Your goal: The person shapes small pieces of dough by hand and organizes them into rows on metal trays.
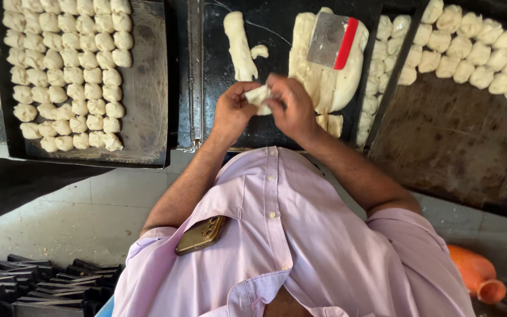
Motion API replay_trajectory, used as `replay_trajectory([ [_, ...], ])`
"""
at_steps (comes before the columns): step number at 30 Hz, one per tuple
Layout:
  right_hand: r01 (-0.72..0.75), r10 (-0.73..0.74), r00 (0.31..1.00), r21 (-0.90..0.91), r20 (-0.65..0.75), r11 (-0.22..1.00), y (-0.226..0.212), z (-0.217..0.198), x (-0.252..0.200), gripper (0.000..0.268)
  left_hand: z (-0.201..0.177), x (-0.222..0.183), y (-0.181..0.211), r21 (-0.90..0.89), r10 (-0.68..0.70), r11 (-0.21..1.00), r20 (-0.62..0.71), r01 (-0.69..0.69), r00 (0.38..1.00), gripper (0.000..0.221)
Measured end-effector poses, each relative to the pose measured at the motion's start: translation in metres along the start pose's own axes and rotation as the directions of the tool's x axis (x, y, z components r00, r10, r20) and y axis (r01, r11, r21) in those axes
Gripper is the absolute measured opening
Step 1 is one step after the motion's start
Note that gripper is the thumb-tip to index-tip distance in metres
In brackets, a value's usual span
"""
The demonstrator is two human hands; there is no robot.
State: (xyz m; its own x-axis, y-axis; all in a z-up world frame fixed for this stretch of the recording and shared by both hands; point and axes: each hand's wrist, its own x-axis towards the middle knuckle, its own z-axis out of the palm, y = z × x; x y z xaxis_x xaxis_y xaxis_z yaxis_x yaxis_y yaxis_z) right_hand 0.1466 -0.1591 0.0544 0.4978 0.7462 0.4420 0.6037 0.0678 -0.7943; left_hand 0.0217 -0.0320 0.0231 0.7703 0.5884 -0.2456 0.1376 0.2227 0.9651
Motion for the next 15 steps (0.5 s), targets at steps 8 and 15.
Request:
replay_trajectory([
  [8,-0.143,0.159,0.982,-0.147,0.105,0.979,0.004,-0.006,0.001,0.016,0.001,0.014,-0.002,0.099,-0.092,0.991,0.037,0.088,0.995,0.025],
  [15,0.335,-0.318,0.94,-0.493,0.121,0.803,-0.034,0.017,0.001,0.023,-0.029,0.027,0.004,-0.33,-0.229,0.903,0.177,0.277,0.957,0.03],
])
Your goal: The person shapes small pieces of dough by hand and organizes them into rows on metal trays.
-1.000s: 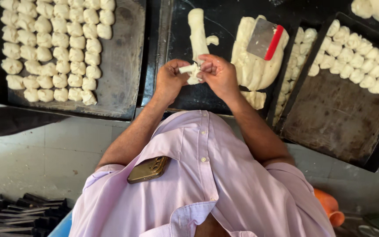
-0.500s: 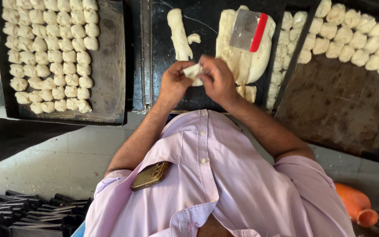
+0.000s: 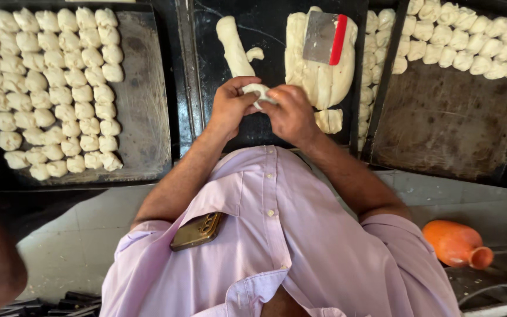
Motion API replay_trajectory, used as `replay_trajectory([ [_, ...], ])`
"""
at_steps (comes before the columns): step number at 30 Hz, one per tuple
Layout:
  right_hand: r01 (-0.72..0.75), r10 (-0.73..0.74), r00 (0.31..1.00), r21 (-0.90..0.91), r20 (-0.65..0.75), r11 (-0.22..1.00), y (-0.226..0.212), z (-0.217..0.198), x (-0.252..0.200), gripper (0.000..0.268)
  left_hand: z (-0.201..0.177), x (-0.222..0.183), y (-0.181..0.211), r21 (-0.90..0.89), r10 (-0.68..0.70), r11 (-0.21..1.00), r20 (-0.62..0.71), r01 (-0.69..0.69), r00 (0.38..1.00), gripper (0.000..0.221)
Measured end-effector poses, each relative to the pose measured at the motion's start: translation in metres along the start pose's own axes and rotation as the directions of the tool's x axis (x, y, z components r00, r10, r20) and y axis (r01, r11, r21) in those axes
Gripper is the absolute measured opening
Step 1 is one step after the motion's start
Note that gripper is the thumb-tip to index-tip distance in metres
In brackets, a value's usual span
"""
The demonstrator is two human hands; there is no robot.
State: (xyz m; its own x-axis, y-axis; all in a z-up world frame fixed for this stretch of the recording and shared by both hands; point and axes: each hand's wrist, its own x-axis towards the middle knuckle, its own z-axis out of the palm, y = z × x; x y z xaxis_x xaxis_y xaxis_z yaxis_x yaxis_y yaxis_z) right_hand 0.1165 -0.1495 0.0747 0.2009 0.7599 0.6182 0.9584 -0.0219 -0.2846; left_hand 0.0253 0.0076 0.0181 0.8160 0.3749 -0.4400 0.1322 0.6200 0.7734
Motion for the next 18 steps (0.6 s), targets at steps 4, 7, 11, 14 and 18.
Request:
replay_trajectory([
  [4,-0.49,0.541,0.84,0.484,0.04,0.725,0.005,0.033,-0.006,0.029,-0.01,0.0,0.0,0.211,0.171,0.955,0.177,-0.207,0.969,0.03],
  [7,-0.574,0.556,0.444,0.699,0.703,-0.426,0.032,0.051,-0.022,0.028,-0.003,-0.007,0.005,0.299,0.267,0.906,0.142,-0.299,0.953,0.025],
  [11,-0.549,0.577,0.424,0.705,0.698,-0.45,0.042,0.058,-0.044,0.022,0.008,-0.027,0.032,0.65,0.518,0.591,0.148,-0.478,0.843,0.046],
  [14,-0.708,0.64,0.552,0.706,0.534,0.021,0.052,0.057,-0.041,0.019,0.026,-0.04,0.034,0.762,0.661,0.357,0.202,-0.54,0.723,0.066],
  [18,-0.632,0.547,0.773,0.467,0.322,0.618,0.051,0.041,-0.028,0.018,0.03,-0.037,0.012,0.866,0.575,0.197,0.278,-0.46,0.77,0.037],
])
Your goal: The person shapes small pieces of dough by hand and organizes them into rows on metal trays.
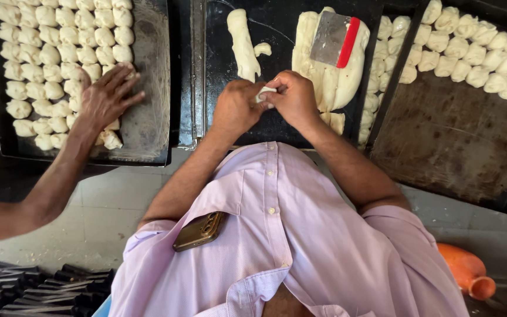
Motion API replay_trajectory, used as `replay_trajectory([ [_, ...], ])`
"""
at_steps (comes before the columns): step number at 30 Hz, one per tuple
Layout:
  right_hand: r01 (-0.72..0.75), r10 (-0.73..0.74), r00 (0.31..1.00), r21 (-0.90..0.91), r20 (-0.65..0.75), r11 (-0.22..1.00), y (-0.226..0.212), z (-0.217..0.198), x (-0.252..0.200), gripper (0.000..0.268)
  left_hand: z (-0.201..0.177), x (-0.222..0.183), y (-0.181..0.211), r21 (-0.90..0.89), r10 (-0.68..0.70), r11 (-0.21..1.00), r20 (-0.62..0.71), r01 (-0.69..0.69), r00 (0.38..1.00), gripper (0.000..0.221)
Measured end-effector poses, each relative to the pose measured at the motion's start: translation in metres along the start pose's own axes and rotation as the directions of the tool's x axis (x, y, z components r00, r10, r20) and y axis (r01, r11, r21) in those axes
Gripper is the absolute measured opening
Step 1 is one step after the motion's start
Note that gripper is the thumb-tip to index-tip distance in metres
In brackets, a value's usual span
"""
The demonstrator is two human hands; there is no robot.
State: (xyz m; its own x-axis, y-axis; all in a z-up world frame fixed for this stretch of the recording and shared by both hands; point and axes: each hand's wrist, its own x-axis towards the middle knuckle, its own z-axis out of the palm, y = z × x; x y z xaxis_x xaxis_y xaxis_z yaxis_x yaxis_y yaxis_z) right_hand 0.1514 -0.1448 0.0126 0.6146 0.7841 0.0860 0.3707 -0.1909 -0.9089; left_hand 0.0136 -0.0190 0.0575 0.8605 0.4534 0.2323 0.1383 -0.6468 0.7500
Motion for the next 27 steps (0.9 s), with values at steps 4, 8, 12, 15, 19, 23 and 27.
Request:
replay_trajectory([
  [4,-0.009,-0.041,0.963,0.18,0.268,0.984,-0.026,-0.018,-0.017,0.011,0.032,-0.014,-0.032,0.159,-0.166,0.972,-0.064,0.174,0.984,0.023],
  [8,-0.411,-0.297,0.672,0.675,0.678,0.613,-0.031,-0.07,-0.033,0.014,0.041,-0.028,-0.077,-0.167,-0.664,0.707,0.178,0.687,0.726,0.028],
  [12,-0.499,0.097,0.836,0.674,0.54,0.544,0.011,-0.046,0.013,0.023,0.039,-0.022,-0.083,-0.568,-0.502,0.62,0.244,0.542,0.83,0.027],
  [15,-0.035,0.01,0.992,0.199,0.125,0.979,0.019,-0.014,0.001,0.025,0.015,-0.015,-0.049,-0.203,-0.182,0.961,0.055,0.189,0.982,0.048],
  [19,-0.062,0.062,0.998,-0.062,-0.003,0.996,-0.014,0.006,-0.005,0.019,-0.012,-0.006,-0.021,-0.125,-0.044,0.991,0.027,0.047,0.999,0.063],
  [23,0.049,-0.07,0.996,-0.291,-0.064,0.955,-0.045,0.008,0.002,0.018,-0.015,0.003,-0.025,-0.233,-0.226,0.938,0.144,0.255,0.963,0.053],
  [27,0.486,-0.532,0.845,-0.487,0.052,0.726,-0.06,0.014,-0.015,0.032,0.004,0.012,-0.048,-0.619,-0.446,0.518,0.393,0.59,0.804,0.04],
])
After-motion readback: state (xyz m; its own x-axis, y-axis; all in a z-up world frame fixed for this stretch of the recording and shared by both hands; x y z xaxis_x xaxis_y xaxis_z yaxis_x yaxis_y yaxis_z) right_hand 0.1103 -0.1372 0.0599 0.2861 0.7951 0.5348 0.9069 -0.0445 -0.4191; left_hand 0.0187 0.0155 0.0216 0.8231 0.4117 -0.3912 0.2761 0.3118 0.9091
